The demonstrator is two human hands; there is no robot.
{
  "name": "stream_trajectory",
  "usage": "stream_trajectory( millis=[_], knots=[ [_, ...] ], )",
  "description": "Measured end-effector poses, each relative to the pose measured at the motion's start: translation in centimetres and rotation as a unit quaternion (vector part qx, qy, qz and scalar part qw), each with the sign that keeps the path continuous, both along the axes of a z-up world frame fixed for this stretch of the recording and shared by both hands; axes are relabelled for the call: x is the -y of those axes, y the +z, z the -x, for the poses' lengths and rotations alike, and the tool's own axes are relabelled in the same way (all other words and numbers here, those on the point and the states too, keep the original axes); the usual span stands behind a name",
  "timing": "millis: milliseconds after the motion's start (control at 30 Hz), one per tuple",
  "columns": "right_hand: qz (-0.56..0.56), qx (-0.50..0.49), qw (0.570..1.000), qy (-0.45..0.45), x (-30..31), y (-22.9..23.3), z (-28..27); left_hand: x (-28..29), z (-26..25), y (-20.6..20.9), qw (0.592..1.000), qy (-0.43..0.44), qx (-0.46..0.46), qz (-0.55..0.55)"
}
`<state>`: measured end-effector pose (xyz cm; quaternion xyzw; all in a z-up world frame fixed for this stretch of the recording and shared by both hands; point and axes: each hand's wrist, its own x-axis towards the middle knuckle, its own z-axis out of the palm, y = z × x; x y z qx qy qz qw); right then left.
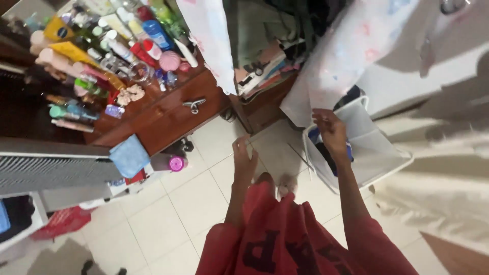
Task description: Folding various items of clothing on a table and then packing them into a black backpack.
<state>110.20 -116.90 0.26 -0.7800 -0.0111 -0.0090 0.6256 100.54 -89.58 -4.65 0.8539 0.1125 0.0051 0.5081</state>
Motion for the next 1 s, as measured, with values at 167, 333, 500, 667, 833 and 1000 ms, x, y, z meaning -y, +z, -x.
stream_trajectory(
  millis=[167,333,500,667,833,1000],
  knots=[
    [0.093,0.033,0.991,0.092,-4.6,1.4,-8.8,-1.3,-1.1,-0.4,0.995,0.083,-0.034,-0.053],
    [0.177,0.127,0.967,0.132,-9.7,-0.9,-18.9,-2.9,-4.7,-0.9,0.990,0.116,-0.025,-0.077],
    [0.187,0.308,0.917,0.171,-16.9,-0.1,-25.2,-2.2,-5.8,3.0,0.994,0.106,0.009,-0.009],
    [0.195,0.216,0.945,0.148,-19.3,0.0,-28.0,-1.5,-6.6,4.2,0.994,0.112,0.009,-0.002],
    [0.467,0.190,0.855,0.123,-20.3,-3.9,-35.2,-0.2,-6.8,3.9,0.989,0.149,0.015,-0.003],
    [0.478,0.132,0.854,0.157,-20.1,0.4,-37.1,2.0,-7.2,5.0,0.981,0.193,-0.021,0.030]
  ],
)
